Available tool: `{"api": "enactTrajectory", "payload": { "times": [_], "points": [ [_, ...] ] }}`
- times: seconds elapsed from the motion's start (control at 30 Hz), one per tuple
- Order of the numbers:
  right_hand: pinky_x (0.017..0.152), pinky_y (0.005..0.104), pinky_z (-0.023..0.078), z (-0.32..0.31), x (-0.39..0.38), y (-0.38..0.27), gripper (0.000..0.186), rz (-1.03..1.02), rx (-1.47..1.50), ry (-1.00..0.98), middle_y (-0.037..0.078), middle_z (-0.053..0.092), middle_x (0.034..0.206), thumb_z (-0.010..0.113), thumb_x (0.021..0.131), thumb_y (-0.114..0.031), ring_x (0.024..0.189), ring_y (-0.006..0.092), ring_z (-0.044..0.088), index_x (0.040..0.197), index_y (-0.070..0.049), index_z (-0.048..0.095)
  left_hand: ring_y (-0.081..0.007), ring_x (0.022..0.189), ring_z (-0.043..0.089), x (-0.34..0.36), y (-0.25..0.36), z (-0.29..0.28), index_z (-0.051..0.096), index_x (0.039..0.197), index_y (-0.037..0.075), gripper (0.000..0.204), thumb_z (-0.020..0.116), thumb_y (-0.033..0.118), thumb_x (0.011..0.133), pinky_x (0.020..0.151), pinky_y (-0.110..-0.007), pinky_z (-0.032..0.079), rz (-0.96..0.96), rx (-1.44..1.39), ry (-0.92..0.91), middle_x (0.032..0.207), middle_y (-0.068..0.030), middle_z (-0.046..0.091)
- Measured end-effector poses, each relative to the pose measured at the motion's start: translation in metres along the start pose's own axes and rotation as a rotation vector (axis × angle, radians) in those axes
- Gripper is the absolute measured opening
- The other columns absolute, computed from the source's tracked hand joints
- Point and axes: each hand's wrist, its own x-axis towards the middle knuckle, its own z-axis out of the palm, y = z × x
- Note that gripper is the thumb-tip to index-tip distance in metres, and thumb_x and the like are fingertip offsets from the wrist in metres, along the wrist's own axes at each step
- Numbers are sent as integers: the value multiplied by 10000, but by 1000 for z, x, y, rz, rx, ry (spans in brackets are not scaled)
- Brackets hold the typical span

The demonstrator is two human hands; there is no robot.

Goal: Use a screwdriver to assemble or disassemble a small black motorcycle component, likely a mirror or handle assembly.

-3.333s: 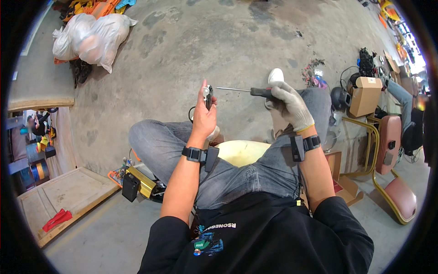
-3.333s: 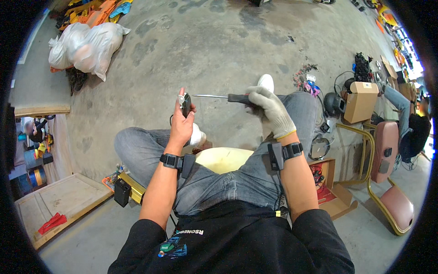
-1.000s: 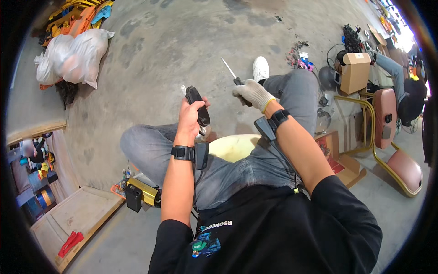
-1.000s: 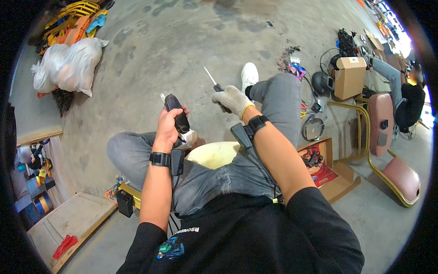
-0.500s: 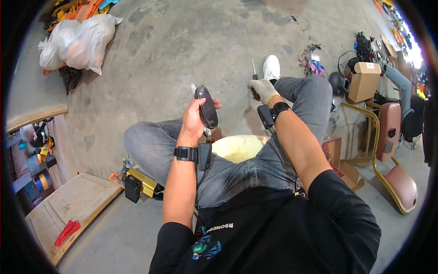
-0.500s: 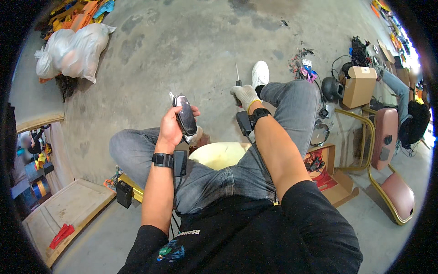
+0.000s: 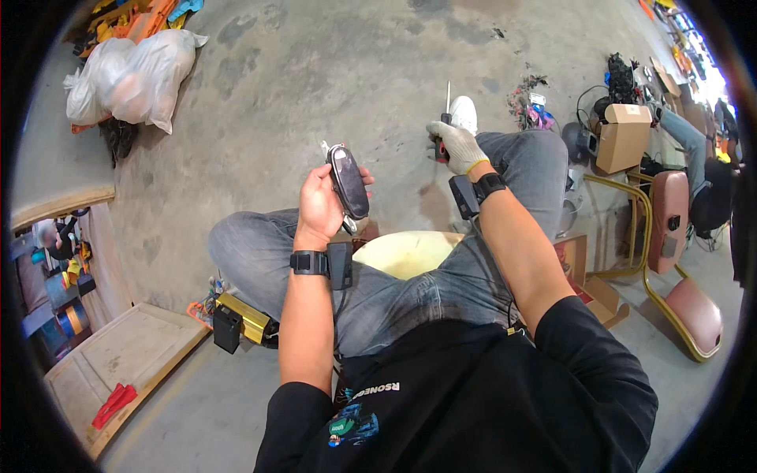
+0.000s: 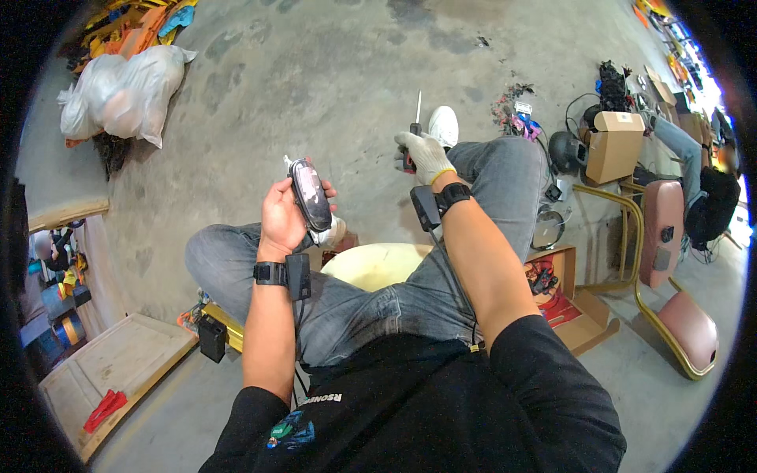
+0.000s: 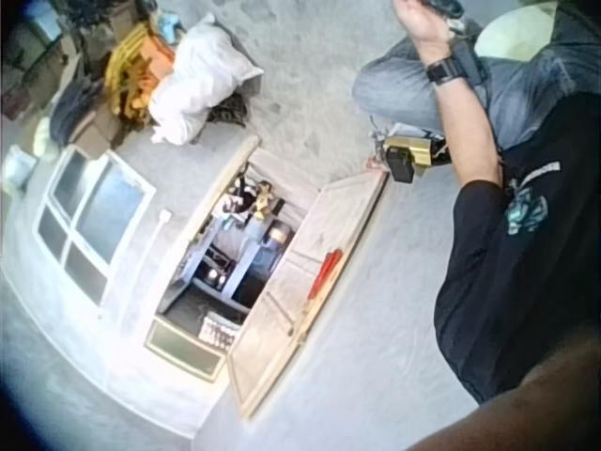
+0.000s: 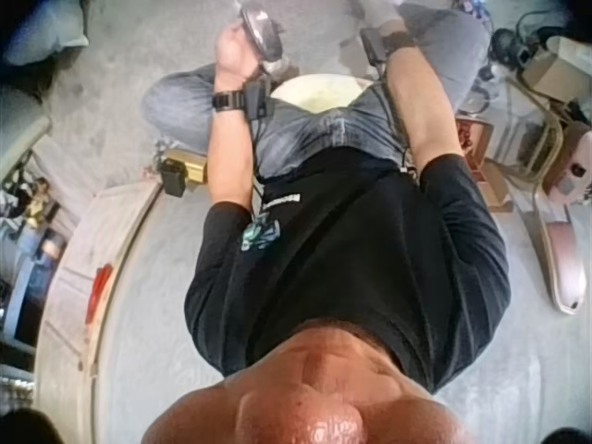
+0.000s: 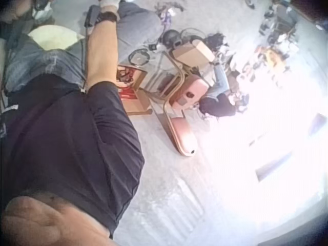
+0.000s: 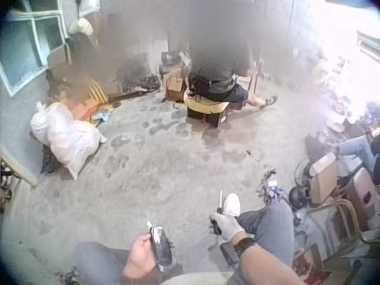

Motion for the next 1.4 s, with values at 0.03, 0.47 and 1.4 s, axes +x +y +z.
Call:
{"api": "enactTrajectory", "payload": {
  "times": [0.03, 0.47, 1.4],
  "points": [
    [560, 288, 524, 1, -4, -6, 208, 9, 87, -22, 69, 610, 790, 658, 869, -206, 596, 148, 577, 917, -5, 629, -364, 1071, 630, 0, 0, 0, 463, 1380, 52, 478, 338, 330, 1012, 930, -499, 525, -1, 11, 8, 1145, -218, 644],
    [620, 251, 484, -5, -133, -72, 376, -140, -298, -300, 22, 546, 799, 610, 874, -181, 674, 98, 544, 1183, 29, 571, -303, 984, 674, 2, -4, 3, 559, 1230, -25, 471, 325, 347, 1062, 876, -401, 559, 123, 63, 29, 1131, -215, 668],
    [677, 230, 492, -17, -130, -61, 440, -235, -207, -263, 58, 629, 850, 688, 859, -255, 745, 109, 603, 1196, 18, 612, -229, 960, 656, 7, -12, 9, 515, 1315, 14, 341, 500, 216, 1041, 882, -336, 520, 263, 337, 194, 1058, -138, 684]
  ]
}}
